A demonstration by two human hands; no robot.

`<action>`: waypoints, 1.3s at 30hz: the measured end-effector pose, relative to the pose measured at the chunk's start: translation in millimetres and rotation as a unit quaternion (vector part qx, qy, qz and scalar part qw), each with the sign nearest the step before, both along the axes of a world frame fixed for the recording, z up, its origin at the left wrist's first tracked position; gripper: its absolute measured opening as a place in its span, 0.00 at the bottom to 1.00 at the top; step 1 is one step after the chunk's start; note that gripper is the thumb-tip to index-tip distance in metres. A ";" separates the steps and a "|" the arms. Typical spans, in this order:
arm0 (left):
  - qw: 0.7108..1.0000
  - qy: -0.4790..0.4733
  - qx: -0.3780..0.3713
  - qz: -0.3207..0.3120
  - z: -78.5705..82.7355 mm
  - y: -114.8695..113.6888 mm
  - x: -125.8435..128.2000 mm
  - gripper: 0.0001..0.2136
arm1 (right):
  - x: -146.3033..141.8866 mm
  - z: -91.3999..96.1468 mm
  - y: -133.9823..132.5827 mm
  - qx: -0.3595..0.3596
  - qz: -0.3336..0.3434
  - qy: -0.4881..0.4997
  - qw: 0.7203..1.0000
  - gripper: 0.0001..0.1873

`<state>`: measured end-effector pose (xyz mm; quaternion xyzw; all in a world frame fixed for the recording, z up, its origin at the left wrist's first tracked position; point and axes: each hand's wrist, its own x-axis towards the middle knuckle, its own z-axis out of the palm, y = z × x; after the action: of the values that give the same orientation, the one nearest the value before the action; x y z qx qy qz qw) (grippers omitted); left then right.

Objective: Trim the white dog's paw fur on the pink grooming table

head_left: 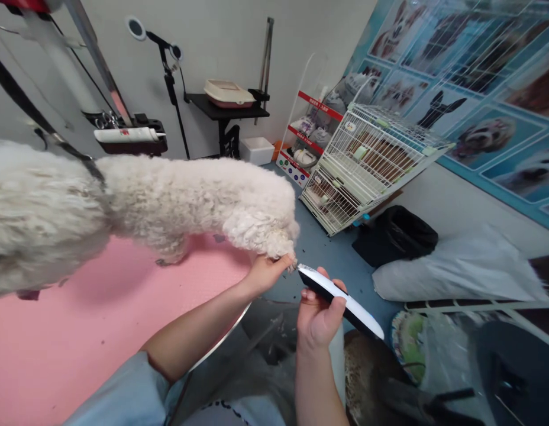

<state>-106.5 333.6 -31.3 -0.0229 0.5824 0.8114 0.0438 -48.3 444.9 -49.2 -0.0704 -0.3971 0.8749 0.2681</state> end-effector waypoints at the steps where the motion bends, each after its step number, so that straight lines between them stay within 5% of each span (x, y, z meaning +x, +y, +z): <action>1: 1.000 -0.001 0.000 -0.002 -0.1 0.1 -0.1 0.17 | -0.5 -0.1 -0.3 0.003 -0.003 0.003 1.000 0.18; 6: 1.000 -0.010 0.009 0.012 -0.8 -0.5 -1.0 0.16 | -1.3 -2.0 11.2 0.066 -0.071 0.053 0.994 0.16; 8: 1.000 -0.016 0.007 0.011 -1.9 -2.1 -1.7 0.16 | 0.8 1.2 16.1 0.172 -0.012 0.023 0.985 0.16; 12: 0.998 -0.009 0.031 -0.050 -5.3 -10.1 -5.3 0.15 | 0.3 17.3 5.3 0.429 0.164 -0.089 0.884 0.16; 14: 0.992 0.000 0.062 -0.106 -7.2 -15.6 -8.0 0.16 | -4.8 24.2 -6.5 0.497 0.168 -0.084 0.847 0.13; 16: 0.982 0.015 0.094 -0.163 -9.1 -20.1 -10.9 0.18 | -10.1 25.8 -14.7 0.518 0.152 -0.057 0.840 0.10; 19: 0.975 0.050 0.121 -0.181 -12.1 -22.4 -14.5 0.24 | -12.0 17.5 -14.2 0.453 0.207 -0.027 0.867 0.11; 22: 0.985 0.067 0.116 -0.111 -15.9 -20.1 -17.4 0.30 | -6.3 1.6 -6.1 0.366 0.278 -0.003 0.888 0.15; 28: 0.992 0.111 0.040 -0.046 -23.7 -16.7 -23.8 0.28 | 9.8 -25.4 -5.8 0.264 0.299 -0.015 0.917 0.22; 30: 0.990 0.134 -0.009 -0.049 -25.4 -17.9 -26.6 0.32 | 14.6 -29.3 -5.7 0.245 0.266 -0.027 0.932 0.23; 35: 0.984 0.143 -0.058 -0.084 -28.2 -21.1 -31.8 0.32 | 22.8 -28.8 12.5 0.135 0.045 0.007 0.990 0.22; 39: 0.981 0.149 -0.064 -0.103 -27.5 -21.3 -32.4 0.32 | 22.0 -22.9 20.7 0.118 0.055 -0.028 0.991 0.22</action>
<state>-138.9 312.3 -58.8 0.1555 0.6326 0.7577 0.0383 -26.3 465.6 -72.0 -0.0405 -0.5077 0.8334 0.2147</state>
